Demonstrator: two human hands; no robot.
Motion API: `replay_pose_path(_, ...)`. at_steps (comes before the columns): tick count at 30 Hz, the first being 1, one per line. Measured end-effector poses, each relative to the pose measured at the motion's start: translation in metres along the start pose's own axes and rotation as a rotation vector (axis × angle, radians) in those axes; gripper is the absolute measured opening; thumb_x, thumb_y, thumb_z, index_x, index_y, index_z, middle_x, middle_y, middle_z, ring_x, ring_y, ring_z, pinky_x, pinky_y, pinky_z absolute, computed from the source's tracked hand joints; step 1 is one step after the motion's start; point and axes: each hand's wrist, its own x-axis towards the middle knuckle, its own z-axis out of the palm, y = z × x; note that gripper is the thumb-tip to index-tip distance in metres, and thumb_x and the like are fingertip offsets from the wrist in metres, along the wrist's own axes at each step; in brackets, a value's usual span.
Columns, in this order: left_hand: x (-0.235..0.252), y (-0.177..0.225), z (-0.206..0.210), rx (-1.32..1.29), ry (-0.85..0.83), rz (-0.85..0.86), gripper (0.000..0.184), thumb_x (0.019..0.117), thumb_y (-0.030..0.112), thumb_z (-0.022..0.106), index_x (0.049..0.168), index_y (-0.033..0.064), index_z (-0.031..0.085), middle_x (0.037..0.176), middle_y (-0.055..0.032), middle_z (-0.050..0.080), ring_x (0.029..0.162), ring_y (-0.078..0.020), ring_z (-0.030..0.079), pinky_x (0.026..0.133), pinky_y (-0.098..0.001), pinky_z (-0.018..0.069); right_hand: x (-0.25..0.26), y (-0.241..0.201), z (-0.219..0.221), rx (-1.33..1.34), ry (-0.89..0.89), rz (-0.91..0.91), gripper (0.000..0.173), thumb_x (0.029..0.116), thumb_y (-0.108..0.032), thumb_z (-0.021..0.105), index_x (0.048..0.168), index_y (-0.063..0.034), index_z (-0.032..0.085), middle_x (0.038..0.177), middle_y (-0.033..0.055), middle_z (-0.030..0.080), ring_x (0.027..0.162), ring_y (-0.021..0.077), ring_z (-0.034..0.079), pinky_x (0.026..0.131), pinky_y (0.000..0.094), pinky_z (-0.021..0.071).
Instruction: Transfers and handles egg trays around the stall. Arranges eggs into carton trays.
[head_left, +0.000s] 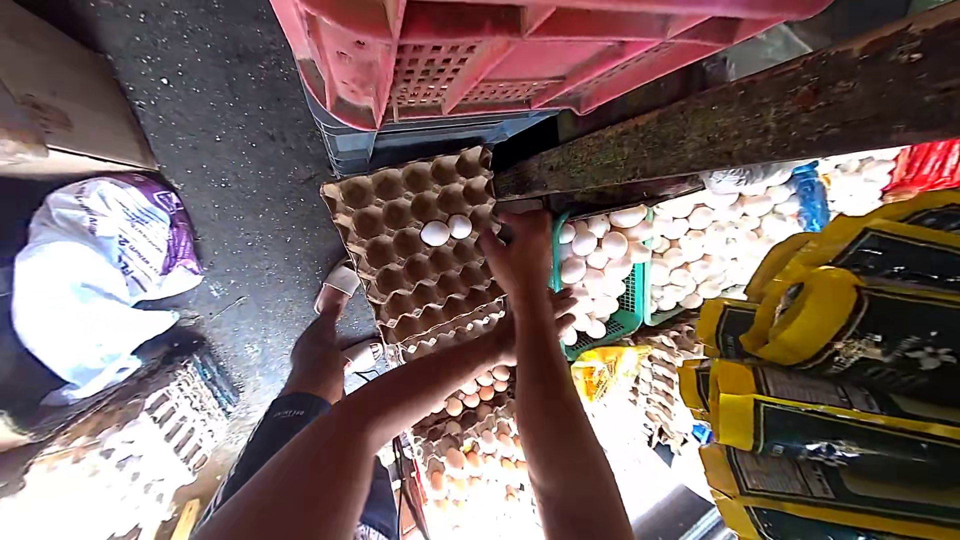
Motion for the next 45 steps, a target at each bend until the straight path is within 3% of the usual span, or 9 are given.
replay_pose_path(5, -0.131, 0.012, -0.023, 0.544, 0.232, 0.111, 0.034, 0.0985, 0.026, 0.059, 0.127, 0.0106, 0.067, 0.136, -0.0095, 0.065, 0.136, -0.0239, 0.055, 0.117, -0.0412, 0.0417, 0.025, -0.014, 0.063, 0.028, 0.002, 0.087, 0.047, 0.0867, -0.058, 0.068, 0.096, -0.0130, 0.077, 0.114, 0.0132, 0.065, 0.108, 0.0289, 0.064, 0.086, 0.0503, 0.0565)
replay_pose_path(12, -0.239, 0.032, -0.116, 0.377, 0.811, -0.496, 0.056, 0.0995, 0.034, 0.062, 0.137, -0.0046, 0.046, 0.130, -0.0243, 0.058, 0.115, -0.0298, 0.062, 0.096, -0.0458, 0.0552, -0.001, -0.007, 0.044, 1.196, -0.093, 0.346, 0.039, 0.0879, -0.005, 0.058, 0.126, 0.0007, 0.058, 0.117, 0.0189, 0.067, 0.095, 0.0292, 0.070, 0.075, 0.0481, 0.0630)
replay_pose_path(15, -0.218, 0.024, -0.132, 0.202, 0.973, -0.663, 0.081, 0.0959, 0.047, 0.066, 0.152, 0.0014, 0.030, 0.138, -0.0226, 0.052, 0.112, -0.0266, 0.062, 0.089, -0.0435, 0.0560, 0.000, -0.036, 0.050, 0.652, -0.199, 0.283, 0.048, 0.0858, -0.029, 0.081, 0.125, -0.0054, 0.066, 0.118, 0.0146, 0.068, 0.095, 0.0258, 0.071, 0.076, 0.0470, 0.0632)
replay_pose_path(18, -0.190, 0.013, -0.131, 0.128, 1.036, -0.706, 0.084, 0.0923, 0.052, 0.071, 0.152, 0.0084, 0.031, 0.136, -0.0183, 0.053, 0.103, -0.0254, 0.065, 0.083, -0.0454, 0.0577, 0.001, -0.064, 0.064, 0.056, -0.146, 0.181, 0.057, 0.0857, -0.059, 0.074, 0.123, -0.0158, 0.070, 0.129, 0.0162, 0.059, 0.100, 0.0310, 0.068, 0.078, 0.0533, 0.0601)
replay_pose_path(21, -0.175, 0.001, -0.122, 0.162, 1.086, -0.719, 0.084, 0.0875, 0.050, 0.077, 0.149, 0.0121, 0.034, 0.127, -0.0152, 0.055, 0.102, -0.0266, 0.061, 0.084, -0.0481, 0.0541, -0.002, -0.054, 0.058, 0.182, -0.141, 0.198, 0.048, 0.0869, -0.055, 0.074, 0.109, -0.0116, 0.073, 0.119, 0.0123, 0.065, 0.099, 0.0272, 0.068, 0.081, 0.0512, 0.0599)
replay_pose_path(24, -0.175, -0.001, -0.118, 0.194, 1.105, -0.718, 0.083, 0.0872, 0.047, 0.078, 0.150, 0.0147, 0.034, 0.125, -0.0146, 0.056, 0.102, -0.0261, 0.061, 0.084, -0.0463, 0.0538, -0.028, -0.011, 0.023, 0.672, -0.095, 0.306, 0.046, 0.0905, -0.047, 0.076, 0.110, -0.0053, 0.072, 0.092, 0.0098, 0.073, 0.074, 0.0194, 0.070, 0.066, 0.0413, 0.0619)
replay_pose_path(32, -0.197, 0.048, -0.090, 0.153, 1.030, -0.568, 0.071, 0.0937, 0.020, 0.065, 0.153, 0.0154, 0.026, 0.135, -0.0135, 0.057, 0.113, -0.0231, 0.064, 0.088, -0.0485, 0.0572, -0.119, 0.152, -0.050, 0.954, 0.646, 0.893, 0.045, 0.0967, -0.039, 0.070, 0.124, -0.0057, 0.058, 0.102, 0.0075, 0.063, 0.084, 0.0157, 0.062, 0.075, 0.0345, 0.0567)
replay_pose_path(38, -0.249, 0.077, 0.008, -0.197, 0.749, -0.601, 0.066, 0.0873, 0.014, 0.067, 0.141, -0.0061, 0.034, 0.118, -0.0169, 0.062, 0.102, -0.0182, 0.067, 0.087, -0.0381, 0.0596, -0.118, 0.152, -0.044, 0.928, 0.433, 0.888, 0.049, 0.1019, -0.031, 0.064, 0.139, -0.0021, 0.050, 0.127, 0.0154, 0.058, 0.106, 0.0216, 0.061, 0.090, 0.0401, 0.0544)
replay_pose_path(45, -0.282, 0.020, 0.096, -0.418, 0.558, -0.707, 0.061, 0.0903, 0.016, 0.065, 0.141, -0.0030, 0.037, 0.126, -0.0170, 0.061, 0.113, -0.0177, 0.064, 0.096, -0.0374, 0.0570, -0.147, 0.175, -0.067, 0.480, 0.342, 0.664, 0.058, 0.0974, -0.035, 0.068, 0.144, -0.0052, 0.052, 0.139, 0.0204, 0.058, 0.123, 0.0324, 0.059, 0.100, 0.0552, 0.0496)
